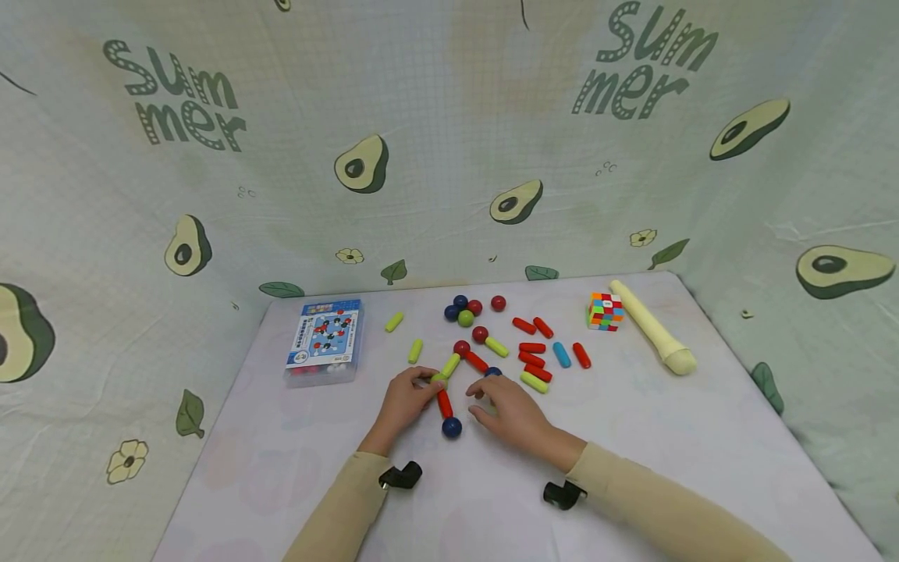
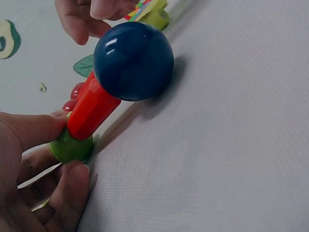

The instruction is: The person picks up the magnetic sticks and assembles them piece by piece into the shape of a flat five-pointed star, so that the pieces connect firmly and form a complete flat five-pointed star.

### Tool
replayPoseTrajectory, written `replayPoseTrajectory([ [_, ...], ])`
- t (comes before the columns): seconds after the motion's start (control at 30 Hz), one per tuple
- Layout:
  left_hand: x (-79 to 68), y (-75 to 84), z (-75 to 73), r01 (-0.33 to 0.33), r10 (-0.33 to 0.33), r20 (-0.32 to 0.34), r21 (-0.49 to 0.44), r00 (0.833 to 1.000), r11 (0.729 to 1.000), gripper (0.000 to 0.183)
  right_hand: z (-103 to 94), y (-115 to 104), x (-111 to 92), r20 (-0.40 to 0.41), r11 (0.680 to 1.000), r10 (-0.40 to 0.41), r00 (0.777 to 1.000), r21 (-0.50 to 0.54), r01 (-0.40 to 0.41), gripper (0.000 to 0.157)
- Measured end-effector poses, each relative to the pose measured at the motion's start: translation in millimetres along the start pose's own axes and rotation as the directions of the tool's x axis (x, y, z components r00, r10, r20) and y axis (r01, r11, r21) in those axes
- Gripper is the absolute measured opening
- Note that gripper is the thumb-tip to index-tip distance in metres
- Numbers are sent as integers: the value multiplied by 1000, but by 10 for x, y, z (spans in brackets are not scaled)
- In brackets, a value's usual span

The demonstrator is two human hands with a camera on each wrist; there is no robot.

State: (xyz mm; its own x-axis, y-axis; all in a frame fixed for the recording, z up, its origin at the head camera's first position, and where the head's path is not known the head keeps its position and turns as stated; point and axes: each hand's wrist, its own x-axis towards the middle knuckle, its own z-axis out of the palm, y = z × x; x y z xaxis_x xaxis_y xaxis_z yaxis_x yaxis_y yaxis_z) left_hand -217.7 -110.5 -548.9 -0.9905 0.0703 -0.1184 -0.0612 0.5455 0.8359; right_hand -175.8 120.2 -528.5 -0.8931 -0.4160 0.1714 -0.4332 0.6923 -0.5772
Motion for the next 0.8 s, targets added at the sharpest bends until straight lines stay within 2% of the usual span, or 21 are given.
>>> replayPoseTrajectory([
  [0.13, 4, 0, -1, 0, 0, -3, 2, 1000, 1000, 30, -52, 105, 62, -49, 997, 78, 996, 29, -77, 29],
  [0.27, 0, -1, -3, 1, -1, -1, 4, 1000, 1000, 30, -82, 207, 117, -87, 986, 168, 982, 26, -167, 34],
  [0.4, -7, -2, -5, 6, -6, 5, 8, 1000, 1000, 32, -99, 275, 154, -84, 969, 246, 966, 23, -245, 35],
  [0.8, -4, -1, 1, 0, 0, 3, 14, 1000, 1000, 33, -143, 360, 236, -27, 953, 302, 953, 40, -301, 29],
])
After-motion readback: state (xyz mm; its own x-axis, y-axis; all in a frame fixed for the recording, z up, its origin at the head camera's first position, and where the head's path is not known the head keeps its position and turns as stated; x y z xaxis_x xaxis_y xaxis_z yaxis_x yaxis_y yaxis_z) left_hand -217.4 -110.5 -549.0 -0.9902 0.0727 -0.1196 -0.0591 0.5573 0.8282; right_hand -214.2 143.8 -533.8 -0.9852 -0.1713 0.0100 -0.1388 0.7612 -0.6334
